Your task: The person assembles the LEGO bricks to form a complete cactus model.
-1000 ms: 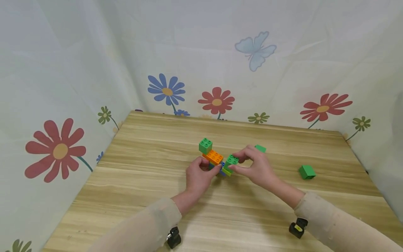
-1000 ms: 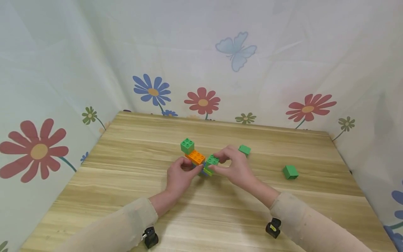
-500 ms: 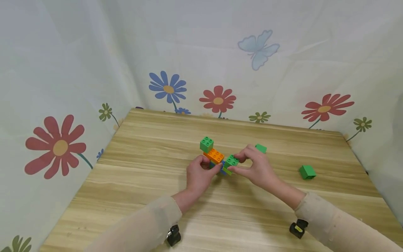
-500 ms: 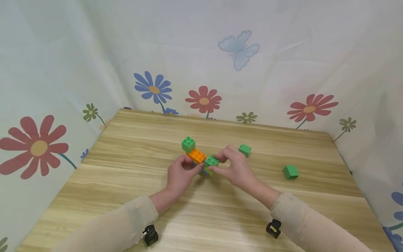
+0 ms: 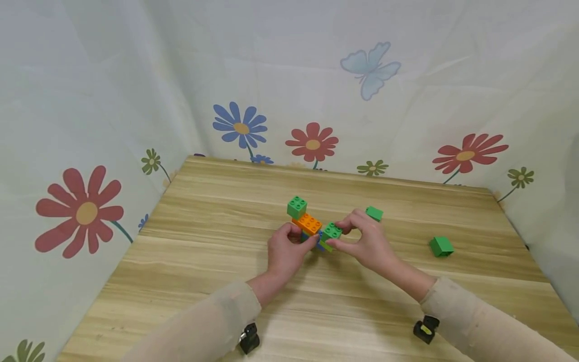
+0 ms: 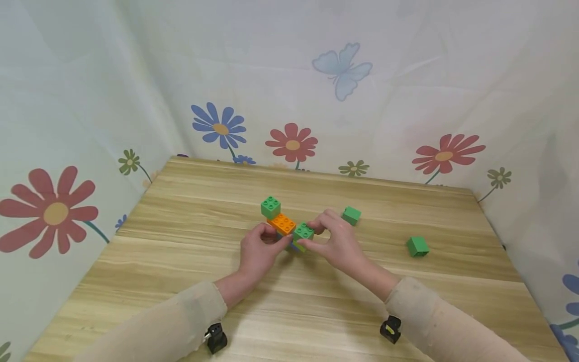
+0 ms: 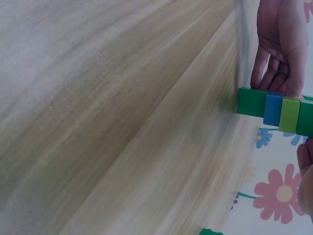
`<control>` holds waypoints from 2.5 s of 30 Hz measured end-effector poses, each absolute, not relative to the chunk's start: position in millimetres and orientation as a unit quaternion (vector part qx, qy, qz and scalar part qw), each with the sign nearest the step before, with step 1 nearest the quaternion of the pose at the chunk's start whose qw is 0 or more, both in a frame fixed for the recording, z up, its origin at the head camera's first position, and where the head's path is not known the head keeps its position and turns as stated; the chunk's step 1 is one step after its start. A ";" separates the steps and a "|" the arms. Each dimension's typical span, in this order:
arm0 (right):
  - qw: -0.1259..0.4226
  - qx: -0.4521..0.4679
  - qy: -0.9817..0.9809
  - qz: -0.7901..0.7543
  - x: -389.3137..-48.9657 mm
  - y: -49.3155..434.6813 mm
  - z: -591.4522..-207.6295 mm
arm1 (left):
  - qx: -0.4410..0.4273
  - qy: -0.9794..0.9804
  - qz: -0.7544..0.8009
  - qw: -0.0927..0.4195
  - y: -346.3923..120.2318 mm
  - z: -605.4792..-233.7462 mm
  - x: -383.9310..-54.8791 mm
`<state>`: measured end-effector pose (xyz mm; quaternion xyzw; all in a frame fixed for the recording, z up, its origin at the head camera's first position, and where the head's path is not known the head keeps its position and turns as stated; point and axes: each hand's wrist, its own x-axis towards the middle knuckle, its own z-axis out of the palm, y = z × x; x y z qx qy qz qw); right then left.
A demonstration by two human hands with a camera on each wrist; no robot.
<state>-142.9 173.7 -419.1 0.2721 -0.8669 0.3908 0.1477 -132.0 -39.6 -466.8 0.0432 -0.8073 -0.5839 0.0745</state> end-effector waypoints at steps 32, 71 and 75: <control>0.162 0.284 -0.865 0.379 -142.0 170.1 -423.5 | 0.037 -0.805 -0.588 0.070 -41.9 -470.5 -134.7; 0.131 0.285 -0.891 0.328 -150.7 220.2 -398.4 | 0.053 -0.808 -0.584 0.057 -40.8 -463.1 -132.2; 0.125 0.285 -0.902 0.298 -162.6 234.9 -392.6 | 0.054 -0.807 -0.586 0.058 -41.1 -463.0 -131.8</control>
